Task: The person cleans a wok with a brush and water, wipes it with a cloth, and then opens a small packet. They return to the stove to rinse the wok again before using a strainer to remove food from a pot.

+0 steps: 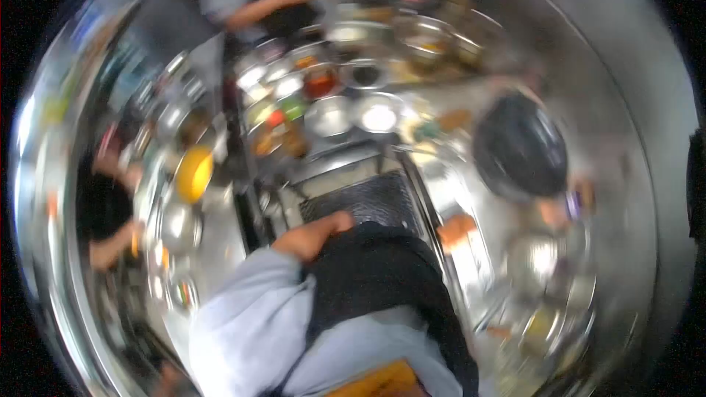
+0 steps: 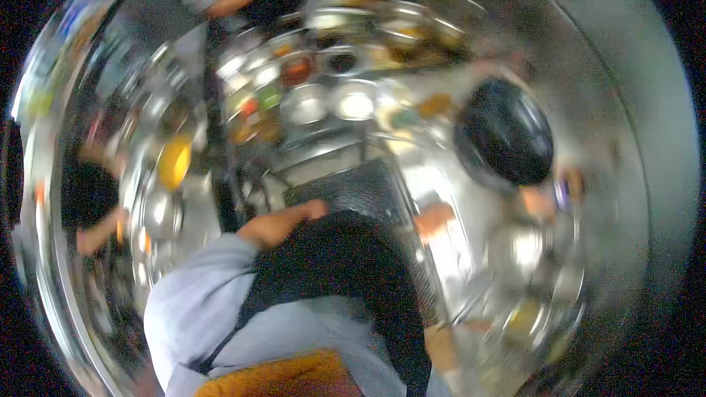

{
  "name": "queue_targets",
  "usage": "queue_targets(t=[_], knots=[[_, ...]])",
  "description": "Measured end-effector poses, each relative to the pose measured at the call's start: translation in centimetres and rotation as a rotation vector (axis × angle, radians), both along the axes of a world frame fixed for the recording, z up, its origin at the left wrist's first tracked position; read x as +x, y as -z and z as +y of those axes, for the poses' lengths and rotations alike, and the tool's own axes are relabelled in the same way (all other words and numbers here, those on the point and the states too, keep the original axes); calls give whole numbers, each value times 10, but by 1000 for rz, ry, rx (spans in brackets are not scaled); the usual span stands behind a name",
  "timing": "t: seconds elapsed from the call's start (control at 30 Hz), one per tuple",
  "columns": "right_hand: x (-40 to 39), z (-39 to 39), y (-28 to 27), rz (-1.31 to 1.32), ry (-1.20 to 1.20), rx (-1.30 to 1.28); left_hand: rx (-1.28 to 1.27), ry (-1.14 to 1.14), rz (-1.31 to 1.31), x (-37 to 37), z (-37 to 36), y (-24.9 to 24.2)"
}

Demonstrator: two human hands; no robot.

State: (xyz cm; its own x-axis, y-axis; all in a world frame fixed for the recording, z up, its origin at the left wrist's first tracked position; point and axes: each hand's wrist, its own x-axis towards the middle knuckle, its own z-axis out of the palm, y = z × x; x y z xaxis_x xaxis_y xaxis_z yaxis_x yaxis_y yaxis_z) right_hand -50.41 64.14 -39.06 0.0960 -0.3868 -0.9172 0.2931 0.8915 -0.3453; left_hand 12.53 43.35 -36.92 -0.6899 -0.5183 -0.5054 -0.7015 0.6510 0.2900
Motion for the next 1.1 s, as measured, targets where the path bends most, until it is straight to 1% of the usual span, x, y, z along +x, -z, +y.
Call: queue_targets(t=[0.03,0.07,0.1,0.13,0.2,0.23,0.27,0.3,0.33,0.4,0.43,0.47,0.5,0.57,0.63,0.7,0.73,0.77,0.8,0.83,0.9,0.93,0.97,1.0,1.03,1.07,1.1], knots=[[-6,-36,-8,26,-64,-14,-215,-364,390,-15,9,-25],[-10,-69,-19,50,-131,-29,190,-743,103,-20,6,29],[-12,-100,-29,72,-199,-46,179,-564,105,-43,-25,82],[-13,-131,-37,88,-263,-66,74,-529,122,-43,-5,-37],[-13,-183,-45,116,-355,-107,-113,-538,237,-46,5,-53],[-7,-196,-50,123,-379,-120,-113,-592,243,-46,12,-37],[-5,-207,-63,140,-394,-137,-211,-520,219,-46,20,-6],[-1,-215,-67,147,-408,-152,-308,-439,186,-43,30,3],[4,-222,-72,150,-405,-169,-305,-466,181,-36,47,11],[9,-227,-71,133,-424,-184,-152,-601,16,-15,94,7],[9,-231,-80,144,-414,-199,-58,-754,-32,-8,117,-5],[10,-231,-78,126,-417,-210,37,-901,-77,-4,143,-17],[11,-224,-77,134,-412,-202,115,-981,-89,3,166,-16],[8,-210,-74,120,-389,-200,190,-1050,-64,10,218,7],[2,-191,-69,97,-347,-193,264,-1080,-43,17,252,20],[-9,-159,-62,65,-271,-183,338,-1050,-7,26,268,39],[-16,-135,-58,47,-216,-179,355,-981,43,33,267,57],[-22,-105,-53,28,-148,-178,357,-866,133,45,259,74],[-28,-72,-47,9,-70,-179,387,-440,997,64,229,74],[-32,-40,-41,-12,12,-184,395,-682,107,57,219,73],[-34,24,-30,-66,173,-210,428,-474,-92,45,154,46],[-34,51,-24,-122,252,-254,444,-318,-179,38,121,54],[-33,79,-20,-204,328,-307,346,-549,58,54,113,52],[-34,100,-19,-292,401,-378,338,-397,-133,37,78,44],[-34,122,-18,-377,445,-447,314,-258,-322,22,44,23],[-29,137,-28,-360,504,-461,304,-197,-327,12,18,3],[-25,136,-48,171,595,-388,38,1,-205,3,-5,-21]])
